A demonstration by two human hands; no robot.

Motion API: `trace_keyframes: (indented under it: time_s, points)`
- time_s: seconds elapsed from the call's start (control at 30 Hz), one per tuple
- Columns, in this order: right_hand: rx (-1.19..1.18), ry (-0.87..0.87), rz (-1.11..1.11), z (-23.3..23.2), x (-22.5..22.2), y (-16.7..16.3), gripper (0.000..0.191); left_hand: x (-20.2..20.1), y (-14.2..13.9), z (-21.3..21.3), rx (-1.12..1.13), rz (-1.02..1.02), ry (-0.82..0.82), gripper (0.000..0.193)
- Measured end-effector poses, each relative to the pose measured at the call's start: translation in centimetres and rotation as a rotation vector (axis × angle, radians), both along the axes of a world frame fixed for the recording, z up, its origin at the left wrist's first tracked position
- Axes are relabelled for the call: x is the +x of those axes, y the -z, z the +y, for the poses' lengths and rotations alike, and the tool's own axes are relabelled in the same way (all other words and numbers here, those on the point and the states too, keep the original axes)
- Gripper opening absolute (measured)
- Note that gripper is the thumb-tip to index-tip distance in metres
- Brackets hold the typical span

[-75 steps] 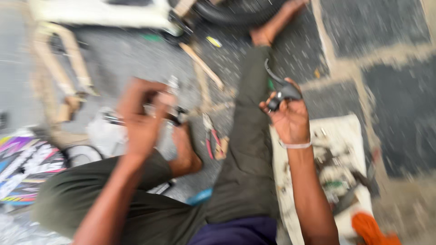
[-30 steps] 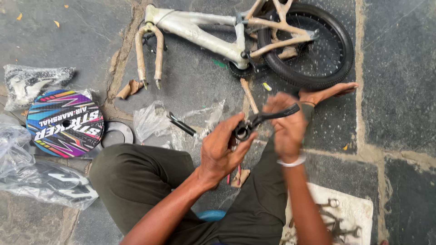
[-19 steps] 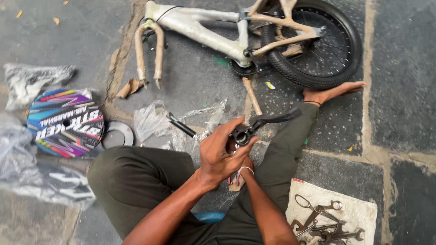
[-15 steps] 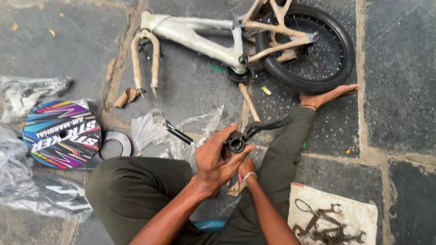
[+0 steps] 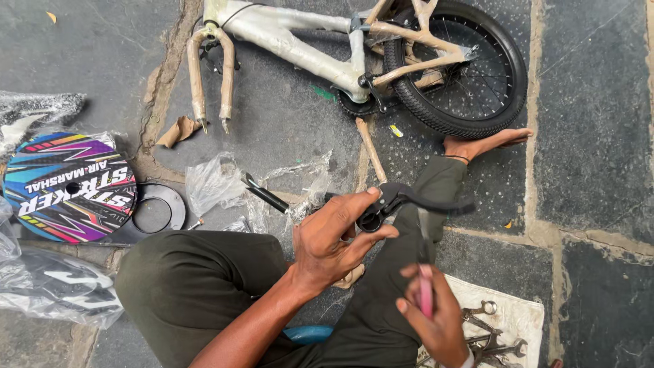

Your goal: The person assembles a bicycle handlebar by attaching brake levers and grips. They use pliers to secure the brake levers and a screwdriver to tighten the components, working on the handlebar while sitting on the floor.

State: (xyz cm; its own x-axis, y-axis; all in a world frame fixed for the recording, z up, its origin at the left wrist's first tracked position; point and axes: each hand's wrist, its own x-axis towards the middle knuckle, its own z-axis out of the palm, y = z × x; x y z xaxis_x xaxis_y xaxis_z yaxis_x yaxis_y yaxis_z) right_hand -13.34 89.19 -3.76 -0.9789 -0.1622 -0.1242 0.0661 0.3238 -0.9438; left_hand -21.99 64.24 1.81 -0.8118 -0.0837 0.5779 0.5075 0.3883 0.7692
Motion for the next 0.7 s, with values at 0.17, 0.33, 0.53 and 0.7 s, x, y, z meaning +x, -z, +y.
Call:
trace_keyframes:
  time_s: [0.17, 0.33, 0.53, 0.7]
  points:
    - [0.191, 0.081, 0.398, -1.7, 0.4, -5.1, 0.039, 0.0, -0.2, 0.2, 0.019, -0.040, -0.014, 0.057]
    - [0.370, 0.181, 0.408, -2.6, -0.1, -8.1, 0.049, -0.1, 0.3, 0.5, 0.070, -0.077, -0.027, 0.058]
    - [0.462, 0.056, 0.749, -4.6, -3.3, -12.0, 0.064, -0.2, 0.7, 0.5, 0.079, -0.097, -0.025, 0.056]
    - [0.546, -0.096, 0.570, -5.1, -4.2, -16.1, 0.068, 0.2, 0.5, 0.7, 0.125, -0.124, -0.061, 0.056]
